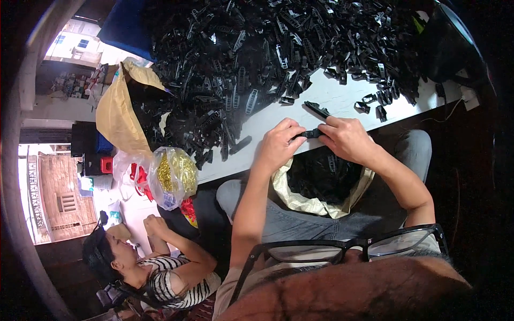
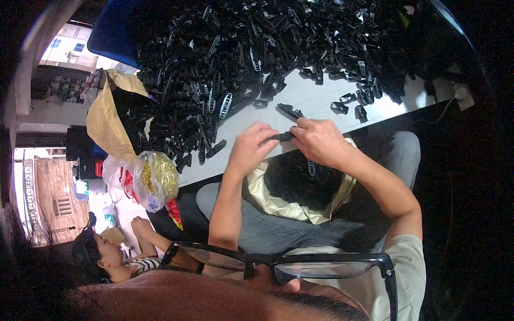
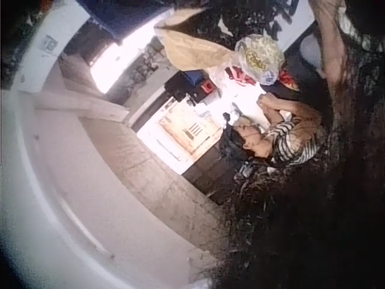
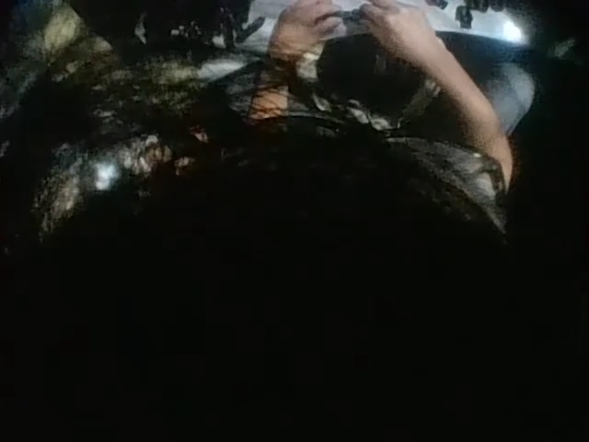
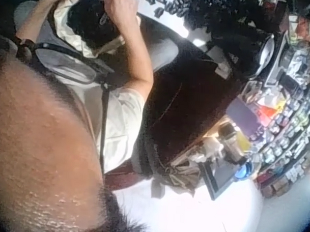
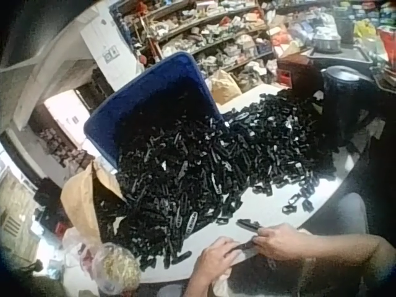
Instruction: The person assembles small plastic components by hand, empties more parts onto the table from a container, and places the assembled pieces into a bag.
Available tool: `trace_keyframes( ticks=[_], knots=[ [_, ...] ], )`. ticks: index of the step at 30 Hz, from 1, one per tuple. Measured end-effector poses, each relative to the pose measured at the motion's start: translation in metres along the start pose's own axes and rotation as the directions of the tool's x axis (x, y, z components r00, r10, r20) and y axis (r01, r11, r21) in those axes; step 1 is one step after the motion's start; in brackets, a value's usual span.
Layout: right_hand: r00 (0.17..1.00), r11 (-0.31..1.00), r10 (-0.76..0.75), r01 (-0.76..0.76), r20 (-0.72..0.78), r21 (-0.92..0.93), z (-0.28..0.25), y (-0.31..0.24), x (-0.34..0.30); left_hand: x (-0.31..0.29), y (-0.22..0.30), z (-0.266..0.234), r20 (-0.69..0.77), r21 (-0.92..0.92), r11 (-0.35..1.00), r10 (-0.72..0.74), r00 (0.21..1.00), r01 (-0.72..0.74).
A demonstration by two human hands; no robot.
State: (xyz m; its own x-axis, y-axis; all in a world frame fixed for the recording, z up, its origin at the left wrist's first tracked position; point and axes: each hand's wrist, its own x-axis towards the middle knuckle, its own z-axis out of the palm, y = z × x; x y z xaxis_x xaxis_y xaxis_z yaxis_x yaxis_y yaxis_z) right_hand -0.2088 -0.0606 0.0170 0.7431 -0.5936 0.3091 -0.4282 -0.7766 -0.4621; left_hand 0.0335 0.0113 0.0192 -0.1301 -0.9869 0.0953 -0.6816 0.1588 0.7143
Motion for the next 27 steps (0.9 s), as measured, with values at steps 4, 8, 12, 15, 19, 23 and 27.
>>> trace_keyframes(
  ticks=[4, 8, 12, 15, 19, 23, 27],
  knots=[
    [0.999, 0.996, -0.041, 0.041, 0.007, 0.085, 0.009, 0.005, 0.000, 0.003, 0.006, 0.006, 0.042, -0.056, 0.998, 0.020, 0.999, -0.017],
    [0.996, 0.992, 0.068, -0.073, -0.057, -0.098, -0.020, -0.005, -0.010, -0.003, 0.017, 0.005, 0.101, 0.011, 1.000, -0.011, 0.995, 0.010],
    [0.875, 0.792, 0.359, -0.470, -0.324, -0.391, -0.035, 0.023, -0.021, 0.000, 0.017, -0.007, 0.265, -0.110, 0.990, -0.051, 0.963, 0.083],
    [0.892, 0.785, 0.404, -0.453, -0.205, -0.423, -0.019, 0.040, -0.026, 0.017, 0.017, 0.013, -0.054, 0.008, 0.999, 0.036, 0.998, -0.036],
    [0.919, 0.878, 0.327, -0.381, -0.219, -0.290, -0.020, 0.020, -0.015, 0.029, 0.006, 0.027, -0.176, 0.345, 0.928, 0.211, 0.962, -0.140],
    [0.928, 0.867, 0.325, -0.369, -0.183, -0.335, -0.008, 0.018, -0.015, 0.031, 0.009, 0.028, -0.206, 0.404, 0.884, 0.338, 0.918, -0.235],
    [0.947, 0.886, 0.286, -0.319, -0.144, -0.336, -0.009, 0.012, -0.012, 0.025, 0.013, 0.026, -0.206, 0.390, 0.880, 0.372, 0.905, -0.273]
  ],
)
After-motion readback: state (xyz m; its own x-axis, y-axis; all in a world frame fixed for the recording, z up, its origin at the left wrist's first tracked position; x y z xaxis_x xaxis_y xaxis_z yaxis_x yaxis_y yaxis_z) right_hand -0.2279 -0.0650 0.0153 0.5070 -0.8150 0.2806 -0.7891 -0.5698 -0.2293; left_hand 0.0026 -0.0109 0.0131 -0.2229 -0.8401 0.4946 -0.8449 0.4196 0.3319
